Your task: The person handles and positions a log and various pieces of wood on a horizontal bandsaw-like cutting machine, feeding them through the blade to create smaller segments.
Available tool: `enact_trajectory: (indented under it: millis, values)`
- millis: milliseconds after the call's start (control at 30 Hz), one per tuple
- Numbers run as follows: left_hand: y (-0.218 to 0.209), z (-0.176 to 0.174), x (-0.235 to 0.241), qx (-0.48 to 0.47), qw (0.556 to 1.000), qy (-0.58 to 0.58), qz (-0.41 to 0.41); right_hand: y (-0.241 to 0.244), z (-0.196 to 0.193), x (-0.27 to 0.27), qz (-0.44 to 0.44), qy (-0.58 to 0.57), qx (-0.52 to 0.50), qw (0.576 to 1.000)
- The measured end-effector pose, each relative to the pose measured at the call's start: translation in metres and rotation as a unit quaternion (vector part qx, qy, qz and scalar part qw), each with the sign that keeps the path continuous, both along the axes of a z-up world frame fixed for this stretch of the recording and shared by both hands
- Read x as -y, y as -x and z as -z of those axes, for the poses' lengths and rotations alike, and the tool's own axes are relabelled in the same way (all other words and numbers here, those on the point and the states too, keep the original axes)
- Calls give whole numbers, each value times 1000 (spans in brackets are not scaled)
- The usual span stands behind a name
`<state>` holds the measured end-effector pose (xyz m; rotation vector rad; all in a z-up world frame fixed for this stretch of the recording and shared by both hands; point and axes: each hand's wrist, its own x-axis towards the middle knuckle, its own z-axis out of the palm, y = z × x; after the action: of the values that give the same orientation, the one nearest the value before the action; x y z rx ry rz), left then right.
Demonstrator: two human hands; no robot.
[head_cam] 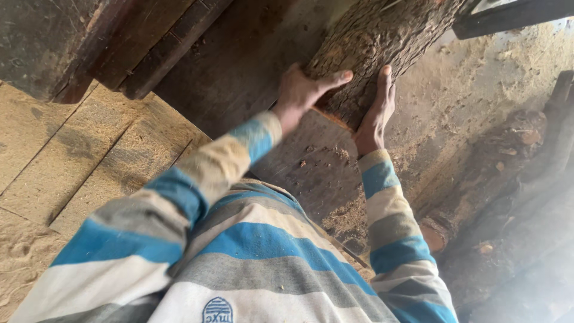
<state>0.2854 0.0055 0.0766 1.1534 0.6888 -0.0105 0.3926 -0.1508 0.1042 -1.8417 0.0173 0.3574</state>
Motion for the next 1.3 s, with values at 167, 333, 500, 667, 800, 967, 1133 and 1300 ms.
enact_trajectory:
  millis: [167,333,500,667,800,967,1133,1300]
  values:
    - [12,-20,60,68,961,266,32,-34,10,4,-71,55,109,990]
    - [-55,-25,91,-34,948,317,-18,-53,1,2,-92,-50,75,992]
    - [-86,-19,98,-23,959,269,-86,-65,-10,-10,-89,-210,-41,973]
    - [-120,-11,104,-9,966,241,-89,-93,-12,-11,-131,-218,-26,967]
    - [-150,-5,104,-12,970,230,-81,-121,-8,-10,-152,-211,-21,965]
    - [-177,-3,99,-41,985,157,-58,-142,-8,-10,-146,-198,-20,969]
    - [-199,0,97,-62,987,147,-27,-159,-8,-12,-158,-198,-32,967]
    - [-220,9,99,-45,990,129,-30,-179,3,-7,-166,-202,18,965]
